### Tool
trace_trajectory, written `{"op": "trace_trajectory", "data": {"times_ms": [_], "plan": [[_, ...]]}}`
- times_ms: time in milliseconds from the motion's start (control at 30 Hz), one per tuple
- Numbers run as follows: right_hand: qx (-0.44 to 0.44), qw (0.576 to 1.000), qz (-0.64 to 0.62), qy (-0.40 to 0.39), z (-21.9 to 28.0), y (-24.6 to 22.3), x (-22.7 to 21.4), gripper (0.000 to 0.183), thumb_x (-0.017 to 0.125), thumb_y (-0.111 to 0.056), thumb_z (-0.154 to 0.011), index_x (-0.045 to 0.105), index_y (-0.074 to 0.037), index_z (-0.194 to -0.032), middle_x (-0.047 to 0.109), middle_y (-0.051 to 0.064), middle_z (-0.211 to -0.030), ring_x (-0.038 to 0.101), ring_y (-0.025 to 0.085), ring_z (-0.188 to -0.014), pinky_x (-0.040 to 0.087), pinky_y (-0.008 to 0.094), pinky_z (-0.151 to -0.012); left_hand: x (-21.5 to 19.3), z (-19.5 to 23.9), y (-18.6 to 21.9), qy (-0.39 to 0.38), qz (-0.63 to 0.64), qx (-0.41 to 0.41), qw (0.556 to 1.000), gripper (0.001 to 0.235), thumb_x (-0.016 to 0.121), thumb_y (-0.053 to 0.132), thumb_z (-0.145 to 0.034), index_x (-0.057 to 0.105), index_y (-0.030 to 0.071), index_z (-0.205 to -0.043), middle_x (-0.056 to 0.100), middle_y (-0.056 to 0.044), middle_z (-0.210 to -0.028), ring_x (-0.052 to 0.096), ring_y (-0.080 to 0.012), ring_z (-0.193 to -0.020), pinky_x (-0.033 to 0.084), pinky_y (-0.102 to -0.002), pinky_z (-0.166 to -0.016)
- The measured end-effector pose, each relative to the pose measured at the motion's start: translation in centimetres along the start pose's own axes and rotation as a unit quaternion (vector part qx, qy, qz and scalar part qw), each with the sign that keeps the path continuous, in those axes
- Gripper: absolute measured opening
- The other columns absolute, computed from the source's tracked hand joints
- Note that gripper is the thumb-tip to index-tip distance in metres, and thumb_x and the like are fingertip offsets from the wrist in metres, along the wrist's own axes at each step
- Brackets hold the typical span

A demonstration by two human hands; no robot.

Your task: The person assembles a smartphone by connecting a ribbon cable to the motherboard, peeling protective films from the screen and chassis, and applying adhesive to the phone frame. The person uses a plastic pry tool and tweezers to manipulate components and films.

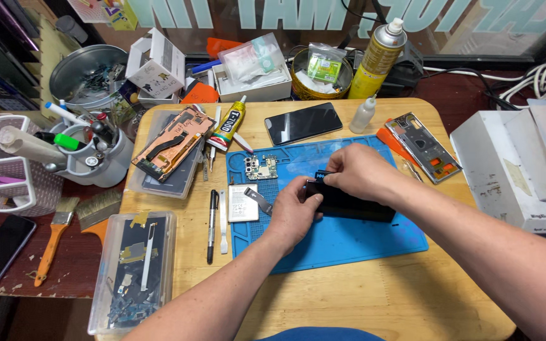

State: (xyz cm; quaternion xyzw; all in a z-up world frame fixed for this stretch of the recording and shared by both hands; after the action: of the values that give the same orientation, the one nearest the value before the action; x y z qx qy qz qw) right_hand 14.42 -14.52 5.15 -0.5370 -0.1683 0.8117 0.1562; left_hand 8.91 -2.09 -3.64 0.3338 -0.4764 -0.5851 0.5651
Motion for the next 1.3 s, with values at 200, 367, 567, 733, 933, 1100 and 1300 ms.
{"op": "trace_trajectory", "data": {"times_ms": [200,367,567,733,933,1100,1300], "plan": [[-0.151,0.975,-0.024,0.162,4.1,-1.0,-0.5,0.017,0.074,-0.022,-0.086,0.072,-0.006,-0.093,0.075,0.017,-0.086,0.072,0.035,-0.080,0.056,0.044,-0.071,0.0,-0.1,-0.2,0.009,0.099,-0.045,0.994,0.037,0.047,0.034,-0.100,0.070,0.007,-0.110,0.067,-0.001,-0.093,0.063,-0.0114,-0.078,0.054,-0.027,-0.064],[-0.210,0.956,0.091,0.182,6.4,-3.1,0.0,0.010,0.064,-0.013,-0.091,0.060,-0.005,-0.092,0.070,0.017,-0.084,0.068,0.042,-0.081,0.053,0.052,-0.068,-0.1,0.2,-0.9,0.072,0.022,-0.097,0.992,0.046,0.047,0.045,-0.103,0.072,0.008,-0.100,0.061,-0.004,-0.080,0.055,-0.0131,-0.068,0.050,-0.029,-0.061],[-0.221,0.944,0.115,0.216,8.2,-4.0,0.1,0.008,0.057,-0.003,-0.087,0.058,-0.006,-0.094,0.069,0.016,-0.086,0.069,0.040,-0.083,0.055,0.051,-0.070,0.0,0.4,-0.7,0.084,0.018,-0.089,0.992,0.042,0.046,0.043,-0.100,0.074,0.012,-0.098,0.065,-0.001,-0.075,0.055,-0.0129,-0.066,0.050,-0.031,-0.061],[-0.079,0.992,0.056,0.084,3.8,-2.2,0.1,0.017,0.068,-0.022,-0.091,0.066,-0.007,-0.097,0.072,0.018,-0.092,0.069,0.038,-0.090,0.054,0.049,-0.077,-0.2,0.4,-1.1,0.074,0.009,-0.086,0.994,0.047,0.047,0.046,-0.103,0.072,0.006,-0.099,0.062,-0.003,-0.080,0.056,-0.0122,-0.070,0.052,-0.031,-0.064],[-0.119,0.991,0.004,0.054,2.7,-1.7,-0.2,0.021,0.071,-0.025,-0.088,0.071,-0.007,-0.099,0.076,0.017,-0.089,0.073,0.035,-0.085,0.056,0.044,-0.076,-0.3,0.3,-1.1,0.072,0.002,-0.096,0.993,0.051,0.045,0.049,-0.103,0.072,0.007,-0.111,0.061,-0.006,-0.087,0.055,-0.0158,-0.072,0.053,-0.033,-0.068],[-0.191,0.971,-0.008,0.147,5.6,-2.2,-0.7,0.016,0.070,-0.023,-0.089,0.070,-0.009,-0.096,0.075,0.015,-0.087,0.072,0.035,-0.081,0.056,0.044,-0.070,0.1,0.5,-0.6,0.065,-0.014,-0.109,0.992,0.054,0.041,0.051,-0.102,0.069,0.009,-0.119,0.066,-0.005,-0.095,0.059,-0.0157,-0.077,0.054,-0.032,-0.071],[-0.188,0.962,0.093,0.178,6.8,-1.9,-1.1,0.013,0.065,-0.020,-0.093,0.067,-0.007,-0.094,0.074,0.014,-0.086,0.071,0.037,-0.080,0.055,0.048,-0.070,0.2,0.8,-0.5,0.047,-0.022,-0.123,0.991,0.057,0.037,0.051,-0.104,0.072,0.010,-0.122,0.063,-0.007,-0.094,0.055,-0.0164,-0.079,0.051,-0.032,-0.073]]}}
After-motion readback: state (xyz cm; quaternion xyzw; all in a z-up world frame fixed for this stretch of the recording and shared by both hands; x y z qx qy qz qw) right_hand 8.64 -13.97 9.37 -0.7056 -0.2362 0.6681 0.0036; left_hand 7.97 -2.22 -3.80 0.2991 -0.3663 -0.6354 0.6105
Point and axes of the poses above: each hand's wrist, its own z-axis away from the middle knuckle, its own x-axis out of the palm, y = z × x, the point moved 10 cm from there along -z, towards the middle knuckle
